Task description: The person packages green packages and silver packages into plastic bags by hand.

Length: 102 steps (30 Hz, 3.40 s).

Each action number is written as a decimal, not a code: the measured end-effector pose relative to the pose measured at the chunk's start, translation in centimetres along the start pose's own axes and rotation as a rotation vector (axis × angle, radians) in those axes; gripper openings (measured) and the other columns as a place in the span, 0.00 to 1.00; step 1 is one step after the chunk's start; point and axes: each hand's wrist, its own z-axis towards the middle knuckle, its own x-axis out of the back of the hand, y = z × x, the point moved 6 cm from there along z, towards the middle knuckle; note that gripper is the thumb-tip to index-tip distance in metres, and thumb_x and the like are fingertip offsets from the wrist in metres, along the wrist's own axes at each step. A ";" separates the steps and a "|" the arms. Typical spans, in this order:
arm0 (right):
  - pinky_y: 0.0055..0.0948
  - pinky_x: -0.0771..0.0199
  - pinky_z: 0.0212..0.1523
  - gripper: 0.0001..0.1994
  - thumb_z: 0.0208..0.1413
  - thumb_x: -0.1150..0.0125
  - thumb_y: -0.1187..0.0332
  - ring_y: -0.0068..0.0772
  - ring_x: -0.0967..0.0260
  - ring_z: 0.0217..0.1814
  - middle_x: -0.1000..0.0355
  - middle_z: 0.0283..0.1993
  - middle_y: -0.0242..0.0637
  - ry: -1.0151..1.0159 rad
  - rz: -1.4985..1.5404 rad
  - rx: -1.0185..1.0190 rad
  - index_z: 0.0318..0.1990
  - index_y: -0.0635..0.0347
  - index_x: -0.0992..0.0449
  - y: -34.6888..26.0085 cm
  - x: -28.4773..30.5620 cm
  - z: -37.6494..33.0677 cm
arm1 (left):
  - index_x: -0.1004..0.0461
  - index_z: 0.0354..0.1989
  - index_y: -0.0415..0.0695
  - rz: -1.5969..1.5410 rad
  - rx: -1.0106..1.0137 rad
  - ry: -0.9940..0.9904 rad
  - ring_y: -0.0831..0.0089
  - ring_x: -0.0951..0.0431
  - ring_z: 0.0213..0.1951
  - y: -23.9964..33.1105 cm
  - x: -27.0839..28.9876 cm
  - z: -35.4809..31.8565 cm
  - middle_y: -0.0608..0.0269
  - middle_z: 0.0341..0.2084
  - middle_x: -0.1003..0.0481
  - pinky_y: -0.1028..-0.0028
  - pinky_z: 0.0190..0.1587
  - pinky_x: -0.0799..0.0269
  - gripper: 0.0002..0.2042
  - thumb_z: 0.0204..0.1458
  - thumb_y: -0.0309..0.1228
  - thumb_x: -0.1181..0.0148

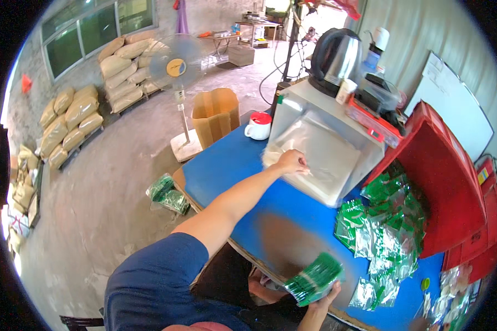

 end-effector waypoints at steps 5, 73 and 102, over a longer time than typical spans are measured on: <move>0.50 0.24 0.55 0.39 0.50 0.38 0.39 0.47 0.28 0.55 0.29 0.57 0.43 -0.035 -0.022 0.016 0.63 0.58 0.34 -0.7 -0.4 0.3 | 0.17 0.26 0.48 0.046 0.081 0.120 0.61 0.18 0.30 0.3 -0.4 0.0 0.58 0.25 0.19 0.65 0.35 0.23 0.11 0.43 0.42 0.28; 0.34 0.32 0.53 0.32 0.56 0.34 0.66 0.31 0.36 0.54 0.34 0.57 0.38 0.008 -1.319 0.201 0.65 0.68 0.41 -4.3 -5.4 5.8 | 0.18 0.34 0.39 0.543 -0.979 -0.338 0.57 0.22 0.41 39.0 -6.9 -17.0 0.51 0.38 0.21 0.53 0.48 0.31 0.13 0.46 0.35 0.40; 0.29 0.26 0.45 0.21 0.47 0.27 0.60 0.27 0.27 0.43 0.23 0.43 0.35 -0.213 -0.763 -0.320 0.46 0.62 0.21 -2.4 -11.8 -1.5 | 0.37 0.60 0.39 -0.479 -0.017 0.697 0.61 0.31 0.58 19.6 7.2 -31.3 0.50 0.57 0.33 0.60 0.64 0.40 0.26 0.56 0.34 0.36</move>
